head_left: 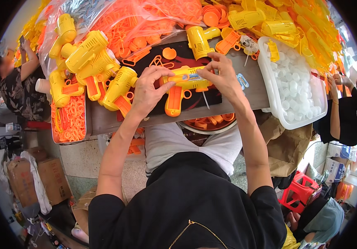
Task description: Assemble plastic components of toy guns on a factory workbench.
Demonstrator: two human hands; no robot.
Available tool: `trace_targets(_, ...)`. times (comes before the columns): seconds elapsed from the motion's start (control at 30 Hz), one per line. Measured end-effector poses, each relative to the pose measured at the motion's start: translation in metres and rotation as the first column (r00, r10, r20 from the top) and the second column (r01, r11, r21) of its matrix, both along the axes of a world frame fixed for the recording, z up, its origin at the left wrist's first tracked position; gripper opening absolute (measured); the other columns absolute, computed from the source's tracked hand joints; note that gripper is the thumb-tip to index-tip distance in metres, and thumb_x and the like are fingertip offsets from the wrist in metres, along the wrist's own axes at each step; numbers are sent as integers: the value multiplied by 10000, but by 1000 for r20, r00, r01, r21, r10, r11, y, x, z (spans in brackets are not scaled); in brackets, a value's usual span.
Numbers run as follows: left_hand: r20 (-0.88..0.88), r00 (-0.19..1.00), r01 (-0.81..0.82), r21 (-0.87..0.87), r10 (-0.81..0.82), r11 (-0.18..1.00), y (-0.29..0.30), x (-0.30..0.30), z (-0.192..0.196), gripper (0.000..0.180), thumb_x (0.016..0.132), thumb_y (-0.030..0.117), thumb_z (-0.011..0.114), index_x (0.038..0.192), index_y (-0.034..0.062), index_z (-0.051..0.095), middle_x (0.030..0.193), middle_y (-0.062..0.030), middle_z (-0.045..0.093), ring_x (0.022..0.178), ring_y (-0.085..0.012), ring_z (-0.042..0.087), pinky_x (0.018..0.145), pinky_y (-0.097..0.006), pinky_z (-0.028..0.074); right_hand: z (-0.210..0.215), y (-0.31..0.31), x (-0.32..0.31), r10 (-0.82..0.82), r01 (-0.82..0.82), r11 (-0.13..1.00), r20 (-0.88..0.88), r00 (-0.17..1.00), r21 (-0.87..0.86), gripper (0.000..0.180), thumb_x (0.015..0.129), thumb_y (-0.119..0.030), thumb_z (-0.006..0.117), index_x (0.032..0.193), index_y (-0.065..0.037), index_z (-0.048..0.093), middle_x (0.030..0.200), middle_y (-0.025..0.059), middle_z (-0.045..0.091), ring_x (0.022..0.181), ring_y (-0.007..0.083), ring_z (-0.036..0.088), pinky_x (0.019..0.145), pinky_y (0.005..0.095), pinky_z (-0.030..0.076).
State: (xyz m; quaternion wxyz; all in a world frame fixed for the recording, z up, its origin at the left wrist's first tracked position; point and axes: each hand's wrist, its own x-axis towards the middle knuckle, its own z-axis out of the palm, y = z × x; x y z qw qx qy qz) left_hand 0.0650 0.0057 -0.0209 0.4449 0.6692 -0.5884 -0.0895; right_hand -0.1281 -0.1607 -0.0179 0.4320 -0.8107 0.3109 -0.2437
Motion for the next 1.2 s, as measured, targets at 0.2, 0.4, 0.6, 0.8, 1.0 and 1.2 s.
trace_targets(0.2, -59, 998, -21, 42, 23, 999, -2, -4, 4, 246, 778, 93, 813, 1008, 62, 732, 1055, -60, 689, 1019, -250, 628, 903, -363, 502, 1, 2, 20, 56, -58, 998, -71, 996, -16, 345, 814, -355, 799, 840, -16, 736, 1422, 175, 500, 1370, 321, 365, 1075, 424, 389)
trace_targets(0.4, -2, 1000, -16, 55, 16, 998, -2, -3, 5, 228, 795, 113, 791, 1003, 63, 712, 1066, -60, 681, 1039, -264, 621, 907, -375, 498, 2, 1, 24, 61, -66, 997, -111, 992, -40, 343, 807, -346, 806, 820, -13, 729, 1410, 172, 511, 1334, 329, 412, 1036, 421, 424)
trace_targets(0.6, -7, 999, -34, 101, 35, 994, -2, -6, 5, 245, 800, 133, 790, 1019, 58, 709, 1111, -82, 662, 1059, -280, 615, 931, -383, 487, 17, 22, 12, 111, -133, 906, -77, 991, -402, 215, 821, -212, 792, 959, -60, 726, 1424, 169, 496, 1321, 365, 437, 1066, 451, 396)
trace_targets(0.8, -299, 954, 23, 58, -4, 998, -2, -1, -11, 251, 814, 130, 797, 1037, 51, 714, 1130, -90, 655, 1107, -263, 606, 980, -378, 467, 9, 35, 7, 319, -301, 717, -89, 944, -629, 372, 819, -113, 751, 1187, -129, 702, 1479, 109, 469, 1338, 355, 437, 1102, 479, 356)
trace_targets(1.0, -258, 966, -10, 50, 23, 999, -1, -4, -12, 254, 812, 108, 798, 1047, 59, 715, 1141, -87, 653, 1131, -263, 594, 1004, -377, 455, 4, 34, 7, 213, -177, 835, 8, 977, -521, 393, 884, -95, 690, 1276, -92, 670, 1435, 131, 510, 1327, 343, 463, 1109, 454, 362)
trace_targets(1.2, -286, 958, 8, 25, 0, 1000, -1, -3, -16, 263, 810, 112, 800, 1054, 66, 714, 1159, -85, 647, 1146, -269, 580, 1014, -376, 444, 5, 4, 17, 222, -227, 972, -81, 972, -66, 416, 974, -256, 666, 1310, -14, 627, 1314, 162, 609, 1231, 280, 571, 1034, 356, 449)
